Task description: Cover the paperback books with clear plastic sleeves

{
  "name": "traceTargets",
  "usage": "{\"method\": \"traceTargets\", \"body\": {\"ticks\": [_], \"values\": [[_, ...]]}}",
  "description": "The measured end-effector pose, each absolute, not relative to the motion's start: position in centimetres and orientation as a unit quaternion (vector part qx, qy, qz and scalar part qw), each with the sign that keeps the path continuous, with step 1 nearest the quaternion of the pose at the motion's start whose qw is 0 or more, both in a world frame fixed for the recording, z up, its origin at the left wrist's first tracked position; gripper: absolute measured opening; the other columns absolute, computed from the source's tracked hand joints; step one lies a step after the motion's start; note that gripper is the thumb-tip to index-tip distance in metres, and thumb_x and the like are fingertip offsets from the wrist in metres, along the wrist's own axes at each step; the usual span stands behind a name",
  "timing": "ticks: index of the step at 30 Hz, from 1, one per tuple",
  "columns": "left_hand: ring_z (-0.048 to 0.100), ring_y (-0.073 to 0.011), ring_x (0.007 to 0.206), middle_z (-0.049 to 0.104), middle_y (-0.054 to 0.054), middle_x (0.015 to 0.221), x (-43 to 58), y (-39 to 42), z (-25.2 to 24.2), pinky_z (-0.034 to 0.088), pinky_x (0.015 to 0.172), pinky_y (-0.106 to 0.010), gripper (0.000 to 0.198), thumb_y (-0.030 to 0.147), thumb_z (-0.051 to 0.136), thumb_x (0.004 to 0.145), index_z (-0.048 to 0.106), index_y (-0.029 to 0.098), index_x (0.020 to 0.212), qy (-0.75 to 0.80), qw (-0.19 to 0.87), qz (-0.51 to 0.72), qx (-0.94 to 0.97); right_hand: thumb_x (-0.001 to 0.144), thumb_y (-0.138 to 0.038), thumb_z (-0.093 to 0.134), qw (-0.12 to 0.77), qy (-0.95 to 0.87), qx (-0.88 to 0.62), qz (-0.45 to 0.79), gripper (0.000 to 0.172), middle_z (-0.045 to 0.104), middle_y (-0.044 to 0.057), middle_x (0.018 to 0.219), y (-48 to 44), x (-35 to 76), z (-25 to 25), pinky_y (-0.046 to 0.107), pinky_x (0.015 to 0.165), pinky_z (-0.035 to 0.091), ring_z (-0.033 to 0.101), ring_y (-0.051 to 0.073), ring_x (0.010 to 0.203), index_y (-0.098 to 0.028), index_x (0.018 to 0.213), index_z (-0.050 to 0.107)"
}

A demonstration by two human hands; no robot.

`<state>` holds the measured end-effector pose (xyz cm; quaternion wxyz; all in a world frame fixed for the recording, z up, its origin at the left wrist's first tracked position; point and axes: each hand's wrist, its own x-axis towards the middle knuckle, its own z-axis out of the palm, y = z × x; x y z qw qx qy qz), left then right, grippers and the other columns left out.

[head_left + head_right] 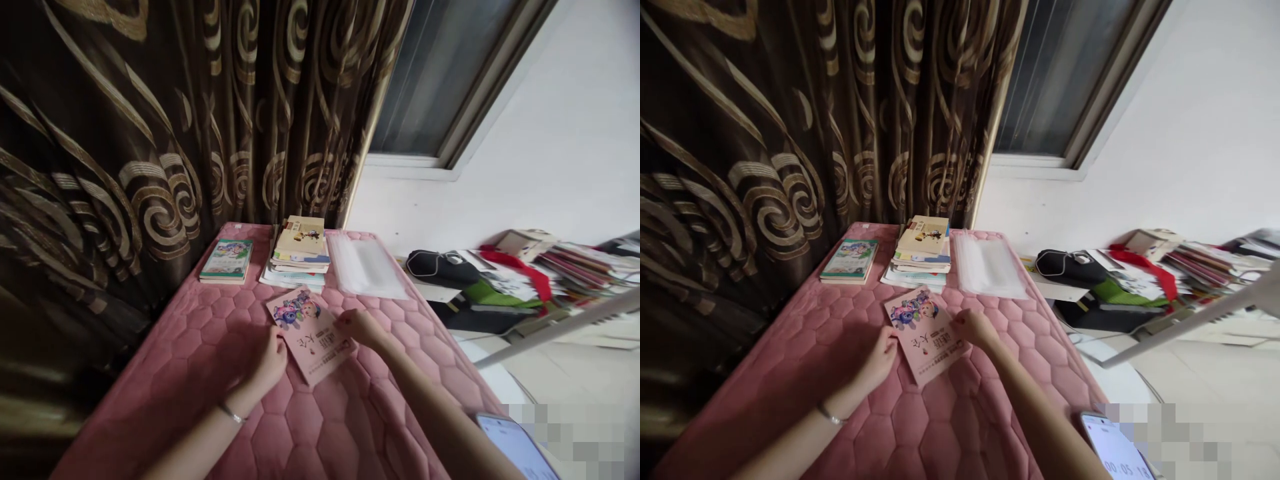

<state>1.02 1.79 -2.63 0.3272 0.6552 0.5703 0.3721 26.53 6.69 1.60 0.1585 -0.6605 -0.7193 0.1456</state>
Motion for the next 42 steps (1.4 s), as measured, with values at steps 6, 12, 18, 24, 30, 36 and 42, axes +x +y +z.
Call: {"method": "traceTargets", "body": {"ticks": [6, 12, 18, 24, 30, 36, 42], "values": [[0.064, -0.0167, 0.077, 0.064, -0.002, 0.080, 0.7, 6.7, -2.5, 0.049, 0.070, -0.029, 0.016, 0.009, 0.042, 0.082, 0.051, 0.020, 0.089, 0.586, 0.214, 0.366, 0.690, 0.082, -0.028, 0.054, 0.187, -0.662, -0.665, 0.291, 0.019, 0.069, 0.001, 0.057, 3.3, 25.8, -0.2, 0.020, 0.046, 0.045, 0.063, 0.014, 0.049, -0.017, 0.080, 0.069], [0.065, -0.0176, 0.083, 0.066, -0.004, 0.087, 1.0, 7.3, -2.6, 0.049, 0.074, -0.029, 0.016, 0.009, 0.046, 0.081, 0.054, 0.020, 0.091, 0.579, 0.204, 0.369, 0.698, 0.081, -0.026, 0.052, 0.226, -0.650, -0.661, 0.299, 0.022, 0.069, 0.001, 0.060, 3.3, 25.6, -0.2, 0.020, 0.048, 0.044, 0.064, 0.014, 0.053, -0.016, 0.094, 0.068], [0.065, -0.0195, 0.087, 0.069, -0.007, 0.091, 0.7, 6.8, -2.8, 0.050, 0.079, -0.034, 0.018, 0.008, 0.049, 0.080, 0.058, 0.018, 0.092, 0.583, 0.224, 0.381, 0.682, 0.083, -0.026, 0.051, 0.229, -0.642, -0.668, 0.298, 0.022, 0.072, 0.002, 0.066, 3.0, 25.3, -0.1, 0.021, 0.051, 0.045, 0.065, 0.014, 0.056, -0.017, 0.092, 0.069], [0.067, -0.0175, 0.091, 0.070, -0.007, 0.095, -0.4, 5.3, -3.3, 0.052, 0.086, -0.035, 0.023, 0.002, 0.054, 0.074, 0.061, 0.016, 0.092, 0.565, 0.281, 0.403, 0.663, 0.085, -0.033, 0.052, 0.253, -0.627, -0.696, 0.242, 0.032, 0.073, 0.002, 0.080, 1.6, 24.9, -0.2, 0.023, 0.059, 0.048, 0.066, 0.017, 0.071, -0.022, 0.112, 0.065], [0.067, -0.0157, 0.086, 0.070, -0.004, 0.094, -1.8, 2.1, -3.3, 0.055, 0.081, -0.032, 0.027, 0.004, 0.058, 0.072, 0.063, 0.017, 0.094, 0.513, 0.342, 0.395, 0.681, 0.085, -0.035, 0.050, 0.253, -0.694, -0.645, 0.197, 0.041, 0.069, 0.004, 0.099, -0.3, 25.0, -0.4, 0.026, 0.065, 0.050, 0.065, 0.017, 0.077, -0.024, 0.123, 0.059], [0.063, -0.0167, 0.089, 0.066, -0.004, 0.094, -1.9, 1.5, -2.9, 0.053, 0.083, -0.034, 0.020, 0.009, 0.056, 0.078, 0.068, 0.020, 0.089, 0.472, 0.243, 0.390, 0.752, 0.089, -0.032, 0.042, 0.279, -0.731, -0.590, 0.199, 0.039, 0.064, 0.009, 0.106, -0.6, 25.3, -1.0, 0.032, 0.081, 0.051, 0.064, 0.020, 0.089, -0.021, 0.121, 0.062], [0.061, -0.0174, 0.097, 0.064, -0.005, 0.103, -2.4, 1.4, -3.0, 0.051, 0.089, -0.036, 0.021, 0.010, 0.056, 0.079, 0.070, 0.022, 0.090, 0.456, 0.227, 0.361, 0.781, 0.090, -0.032, 0.043, 0.293, -0.734, -0.580, 0.199, 0.039, 0.062, 0.009, 0.104, -0.2, 25.6, -1.5, 0.034, 0.084, 0.051, 0.062, 0.020, 0.091, -0.021, 0.123, 0.061]]}}
